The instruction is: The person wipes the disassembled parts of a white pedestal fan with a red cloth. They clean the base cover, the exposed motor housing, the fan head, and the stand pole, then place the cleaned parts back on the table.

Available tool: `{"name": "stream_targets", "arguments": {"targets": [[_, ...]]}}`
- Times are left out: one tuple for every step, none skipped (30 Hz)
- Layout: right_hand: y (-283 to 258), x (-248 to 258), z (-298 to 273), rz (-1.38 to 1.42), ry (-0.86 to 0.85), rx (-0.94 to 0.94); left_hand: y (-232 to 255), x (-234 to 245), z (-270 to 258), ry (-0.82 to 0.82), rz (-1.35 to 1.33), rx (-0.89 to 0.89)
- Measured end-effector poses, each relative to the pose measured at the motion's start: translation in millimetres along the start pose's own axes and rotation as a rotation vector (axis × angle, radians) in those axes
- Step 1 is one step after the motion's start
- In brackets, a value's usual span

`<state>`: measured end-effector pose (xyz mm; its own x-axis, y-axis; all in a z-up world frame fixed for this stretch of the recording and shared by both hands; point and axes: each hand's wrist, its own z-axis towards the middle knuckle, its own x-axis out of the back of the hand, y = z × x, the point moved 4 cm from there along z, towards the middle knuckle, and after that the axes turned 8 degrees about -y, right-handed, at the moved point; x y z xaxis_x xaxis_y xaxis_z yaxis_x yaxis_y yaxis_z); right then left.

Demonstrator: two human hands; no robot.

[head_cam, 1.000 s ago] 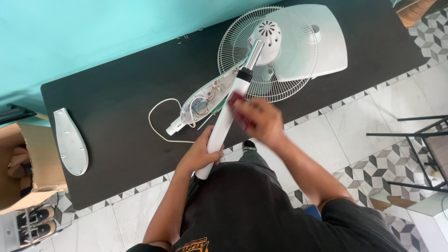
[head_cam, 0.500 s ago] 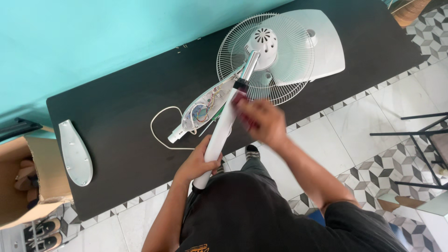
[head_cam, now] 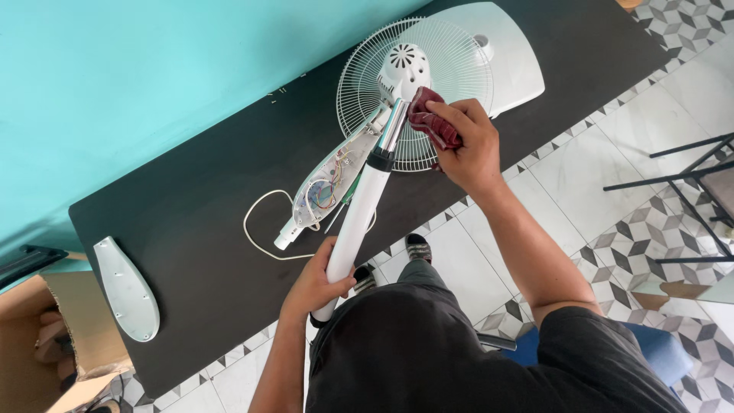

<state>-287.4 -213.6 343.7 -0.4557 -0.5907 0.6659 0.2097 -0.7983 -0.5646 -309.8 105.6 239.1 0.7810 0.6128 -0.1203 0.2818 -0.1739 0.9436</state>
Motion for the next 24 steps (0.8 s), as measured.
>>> {"name": "stream_targets", "arguments": {"targets": [[-3,1,-2,0.014,0.019,-0.01,0,-1,-2,0.011,0.014,-0.002],[-11,-4,-6,-0.001,-0.008,0.018,1,-1,-2,0.015,0.009,0.002],[-22,-11,-15,-0.016,-0.035,0.045,2,0,-1,0.019,0.004,0.006],[-31,-17,-25,-0.027,-0.066,0.071,1,1,-3,0.026,-0.004,0.015],[-35,-18,-33,0.02,-0.075,0.042,3,2,-3,0.035,0.028,0.001],[-39,-20,-39,0.068,-0.085,0.012,5,3,-5,0.043,0.061,-0.013],[-41,-20,-43,0.116,-0.095,-0.019,7,4,-5,0.051,0.093,-0.026],[-40,-15,-45,0.127,-0.055,-0.049,9,5,-4,0.072,0.127,-0.042],[-38,-11,-45,0.139,-0.015,-0.079,11,6,-2,0.093,0.162,-0.058],[-38,-8,-47,0.15,0.022,-0.113,11,4,-2,0.112,0.193,-0.071],[-42,-9,-48,0.153,-0.012,-0.078,11,2,-1,0.125,0.205,-0.061],[-47,-12,-49,0.157,-0.044,-0.038,11,1,1,0.142,0.218,-0.055],[-54,-18,-52,0.161,-0.077,0.002,10,-1,4,0.158,0.232,-0.049],[-67,-26,-59,0.146,-0.14,0.116,7,-3,5,0.156,0.242,-0.019],[-79,-35,-67,0.131,-0.204,0.23,4,-4,7,0.154,0.253,0.012],[-86,-44,-73,0.104,-0.289,0.278,2,-5,8,0.149,0.266,0.041],[-90,-52,-76,0.078,-0.375,0.326,3,-6,8,0.166,0.335,-0.034],[-91,-57,-76,0.05,-0.458,0.377,7,-6,8,0.183,0.407,-0.113],[-85,-53,-70,0.003,-0.371,0.36,10,-6,8,0.199,0.478,-0.191],[-72,-45,-59,-0.042,-0.285,0.337,8,-5,7,0.195,0.462,-0.17],[-58,-36,-47,-0.087,-0.199,0.315,6,-4,5,0.19,0.446,-0.148],[-41,-28,-33,-0.098,-0.157,0.22,6,-5,4,0.183,0.429,-0.128],[-25,-19,-21,-0.11,-0.113,0.125,6,-6,2,0.174,0.427,-0.112],[-11,-12,-12,-0.105,-0.061,0.042,5,-7,2,0.169,0.423,-0.097]]}}
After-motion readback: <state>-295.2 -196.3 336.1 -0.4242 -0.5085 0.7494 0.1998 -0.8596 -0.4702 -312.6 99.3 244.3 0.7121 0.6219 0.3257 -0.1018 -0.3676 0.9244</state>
